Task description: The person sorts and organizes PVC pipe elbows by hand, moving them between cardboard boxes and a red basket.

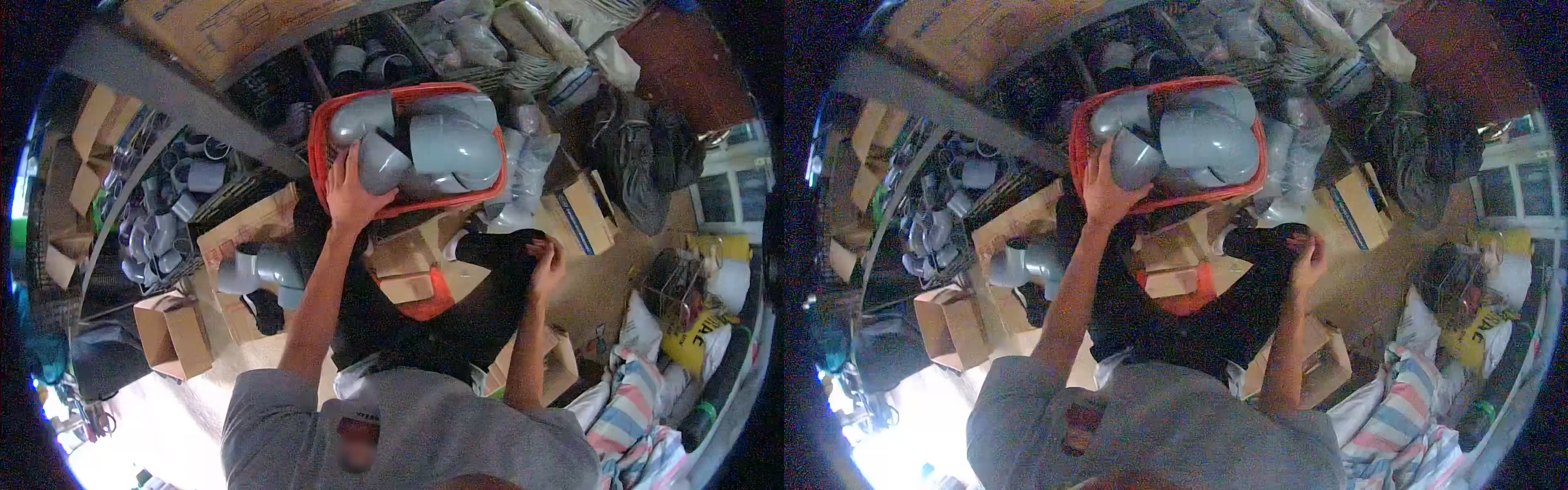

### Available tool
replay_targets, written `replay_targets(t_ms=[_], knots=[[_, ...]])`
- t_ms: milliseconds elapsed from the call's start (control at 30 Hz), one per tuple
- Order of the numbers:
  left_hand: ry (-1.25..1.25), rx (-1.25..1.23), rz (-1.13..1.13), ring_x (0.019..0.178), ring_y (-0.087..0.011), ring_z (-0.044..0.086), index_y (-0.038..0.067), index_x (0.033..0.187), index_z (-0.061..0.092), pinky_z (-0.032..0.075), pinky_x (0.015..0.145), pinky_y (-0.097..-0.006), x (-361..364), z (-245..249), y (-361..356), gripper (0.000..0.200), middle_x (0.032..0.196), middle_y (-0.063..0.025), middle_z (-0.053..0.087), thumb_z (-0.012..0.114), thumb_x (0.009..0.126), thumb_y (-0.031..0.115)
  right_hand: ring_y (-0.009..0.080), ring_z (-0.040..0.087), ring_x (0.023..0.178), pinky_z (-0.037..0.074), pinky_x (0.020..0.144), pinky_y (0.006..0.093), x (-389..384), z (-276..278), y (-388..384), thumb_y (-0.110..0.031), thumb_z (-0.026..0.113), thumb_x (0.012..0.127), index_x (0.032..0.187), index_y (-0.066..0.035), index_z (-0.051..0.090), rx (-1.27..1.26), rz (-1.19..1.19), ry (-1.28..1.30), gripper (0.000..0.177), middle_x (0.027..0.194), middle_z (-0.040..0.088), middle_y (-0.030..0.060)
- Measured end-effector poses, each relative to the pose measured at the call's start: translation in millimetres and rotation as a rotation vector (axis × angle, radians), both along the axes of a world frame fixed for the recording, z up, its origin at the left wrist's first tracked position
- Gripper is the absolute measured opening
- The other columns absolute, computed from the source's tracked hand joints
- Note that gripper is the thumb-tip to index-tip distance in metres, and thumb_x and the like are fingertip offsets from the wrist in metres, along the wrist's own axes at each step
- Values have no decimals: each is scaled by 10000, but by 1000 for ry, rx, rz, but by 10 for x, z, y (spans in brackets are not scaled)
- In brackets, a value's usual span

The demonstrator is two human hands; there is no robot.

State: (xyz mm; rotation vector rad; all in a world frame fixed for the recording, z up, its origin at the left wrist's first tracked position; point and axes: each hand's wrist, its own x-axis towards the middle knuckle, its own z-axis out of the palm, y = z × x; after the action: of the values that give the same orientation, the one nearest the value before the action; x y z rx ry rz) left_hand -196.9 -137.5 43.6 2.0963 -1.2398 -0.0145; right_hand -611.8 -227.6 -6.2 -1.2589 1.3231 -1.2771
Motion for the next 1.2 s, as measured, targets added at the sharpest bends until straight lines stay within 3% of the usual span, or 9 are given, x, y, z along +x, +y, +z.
replay_targets(t_ms=[167, 367, 567, 833, 933, 967, 1067, 1133, 1200], knots=[[166, 3, 20, 1323, -396, 436, 176, 1528, 328, 384, 1105, -504, 129, -207, -37, 1161, 1446, -182, 444, 930, 542, 296, 207, 694, 802, 560, 755, 325, 43, -92, -101, -177, 480, 1055, 1169, 37, 606, -47, -4, 116, 274, 949, 702, 154], [318, -95, 19, 1358, -397, 426, 63, 1485, 376, 376, 1130, -487, 271, -232, 103, 1111, 1459, -209, 456, 934, 551, 290, 201, 693, 794, 560, 752, 317, 307, -38, -207, -194, 513, 1046, 1166, 28, 613, 33, 40, 96, 271, 949, 702, 145], [288, -85, 38, 1330, -419, 451, 75, 1454, 433, 377, 1127, -486, 305, -193, 29, 1068, 1445, -215, 472, 936, 537, 292, 186, 686, 769, 565, 736, 319, 402, -32, -211, -238, 540, 1038, 1187, 35, 605, 68, 12, 133, 318, 944, 706, 145], [-46, -29, -33, 1246, -417, 497, 74, 1467, 410, 402, 1085, -474, 501, 778, -87, 1128, 1386, -207, 505, 948, 500, 292, 177, 680, 753, 560, 736, 315, 501, -3, -268, -254, 550, 1034, 1189, 41, 603, 55, 93, 208, 337, 928, 711, 145], [339, -392, 54, 1258, -331, 501, 11, 1452, 398, 406, 1080, -448, 731, 854, 259, 1160, 1378, -184, 493, 975, 496, 326, 173, 676, 748, 558, 734, 316, 434, -113, -293, -245, 548, 1034, 1191, 38, 601, 4, 126, 177, 328, 911, 708, 139], [265, -399, 113, 1232, -295, 516, 24, 1471, 363, 431, 1052, -433, 825, 791, 483, 1182, 1365, -161, 495, 972, 497, 302, 173, 676, 748, 558, 734, 316, 445, -109, -298, -245, 548, 1034, 1191, 38, 601, 0, 137, 170, 328, 911, 708, 139], [1065, -731, 456, 1145, -284, 565, 88, 1522, 288, 490, 989, -456, 930, 410, 1269, 921, 1324, -151, 502, 769, 741, 177, 173, 677, 753, 553, 726, 314, 542, -22, -223, -231, 546, 1034, 1191, 38, 598, 43, 84, 159, 316, 896, 703, 138], [1260, -970, 597, 1191, -330, 535, 119, 1523, 302, 479, 989, -524, 1199, -98, 1789, 771, 1348, -142, 498, 653, 872, 337, 170, 681, 756, 551, 710, 319, 486, -23, -243, -225, 536, 1038, 1236, 24, 587, 21, 145, 159, 322, 930, 700, 140], [1193, -1011, 653, 1221, -344, 514, 86, 1502, 322, 464, 990, -538, 1482, -156, 1924, 820, 1396, -152, 470, 683, 864, 453, 188, 687, 801, 554, 743, 327, 541, 77, -333, -224, 551, 1032, 1268, 12, 574, 18, 157, 257, 335, 972, 696, 135]])
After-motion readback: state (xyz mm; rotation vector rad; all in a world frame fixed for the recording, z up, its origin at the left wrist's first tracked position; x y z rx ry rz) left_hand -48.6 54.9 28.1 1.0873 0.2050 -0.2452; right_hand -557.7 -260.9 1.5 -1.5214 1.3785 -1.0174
